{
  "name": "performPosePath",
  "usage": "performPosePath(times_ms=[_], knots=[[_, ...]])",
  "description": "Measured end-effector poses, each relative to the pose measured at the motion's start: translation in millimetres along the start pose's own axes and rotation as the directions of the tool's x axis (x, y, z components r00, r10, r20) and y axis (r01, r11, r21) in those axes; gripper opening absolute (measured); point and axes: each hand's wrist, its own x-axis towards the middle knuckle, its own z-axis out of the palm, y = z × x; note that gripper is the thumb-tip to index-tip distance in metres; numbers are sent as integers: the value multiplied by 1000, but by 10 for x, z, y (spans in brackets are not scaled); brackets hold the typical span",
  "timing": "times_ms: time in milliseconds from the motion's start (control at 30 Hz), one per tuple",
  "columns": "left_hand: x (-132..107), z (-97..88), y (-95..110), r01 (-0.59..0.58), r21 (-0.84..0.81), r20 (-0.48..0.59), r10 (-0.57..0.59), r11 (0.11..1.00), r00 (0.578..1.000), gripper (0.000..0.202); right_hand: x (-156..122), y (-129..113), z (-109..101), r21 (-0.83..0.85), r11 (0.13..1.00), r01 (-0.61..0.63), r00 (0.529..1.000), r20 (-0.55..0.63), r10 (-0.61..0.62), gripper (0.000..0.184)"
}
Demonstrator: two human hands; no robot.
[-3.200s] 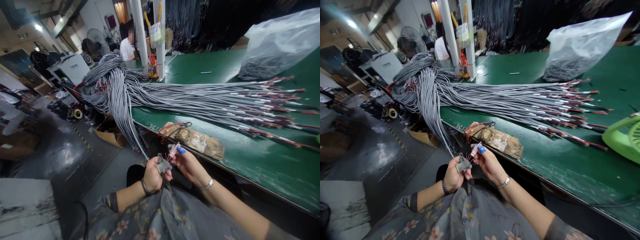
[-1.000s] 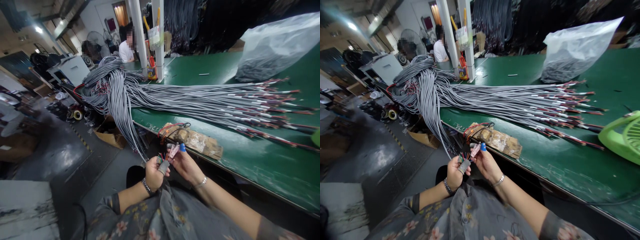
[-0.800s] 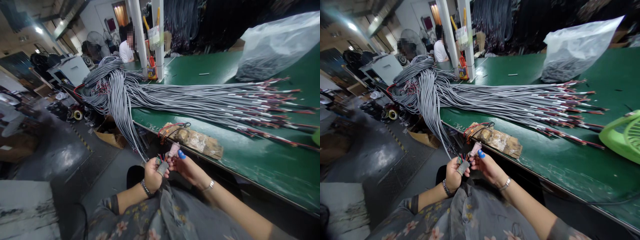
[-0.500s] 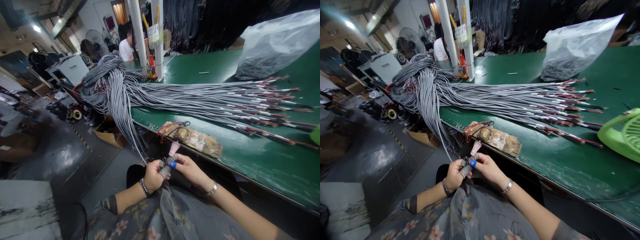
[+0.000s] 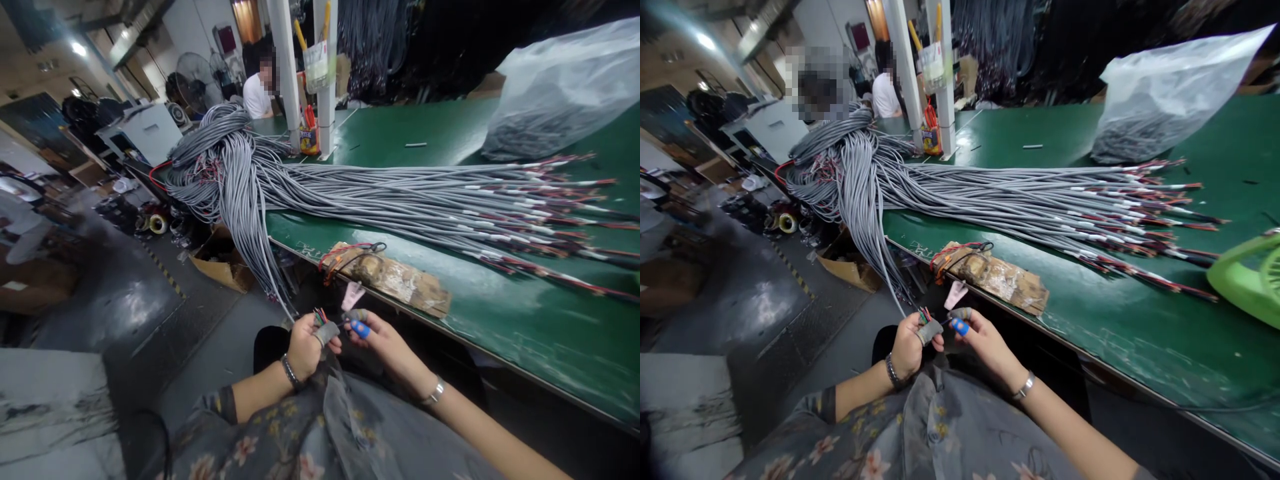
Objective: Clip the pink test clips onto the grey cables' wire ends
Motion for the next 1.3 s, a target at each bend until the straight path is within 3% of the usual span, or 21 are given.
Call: performPosePath(times_ms=[267, 367, 567, 667, 733, 800, 967, 1100, 1300], knots=[[-26, -26, 52, 34, 104, 170, -52, 994, 984, 46, 24, -83, 164, 23, 1000, -17, 982, 189, 13, 41], [-33, -34, 72, 37, 103, 180, -55, 994, 982, 45, 41, -96, 183, 62, 996, -60, 975, 216, 46, 39], [9, 2, 21, 46, -104, 55, -41, 994, 998, 37, 54, -55, 154, 196, 971, -136, 981, 167, 104, 38], [16, 22, 41, 37, -172, 22, -33, 984, 999, 33, 104, -8, 78, 314, 939, -139, 990, 46, 131, 36], [14, 45, 83, 38, -195, 29, -33, 980, 999, 33, 163, 2, 25, 393, 906, -155, 986, -2, 169, 40], [12, 83, 137, 51, -216, 46, -41, 975, 998, 32, 229, -15, -7, 435, 884, -173, 983, 28, 179, 45], [28, 195, 236, 128, -253, 128, -98, 959, 987, 32, 340, -69, 23, 420, 905, -66, 998, 47, 51, 41], [51, 222, 223, 151, -249, 121, -124, 957, 985, 34, 360, -43, 70, 454, 888, -72, 997, 59, 50, 44], [55, 200, 125, 166, -222, 115, -144, 961, 983, 33, 384, -56, 135, 491, 871, -19, 996, -71, 62, 39]])
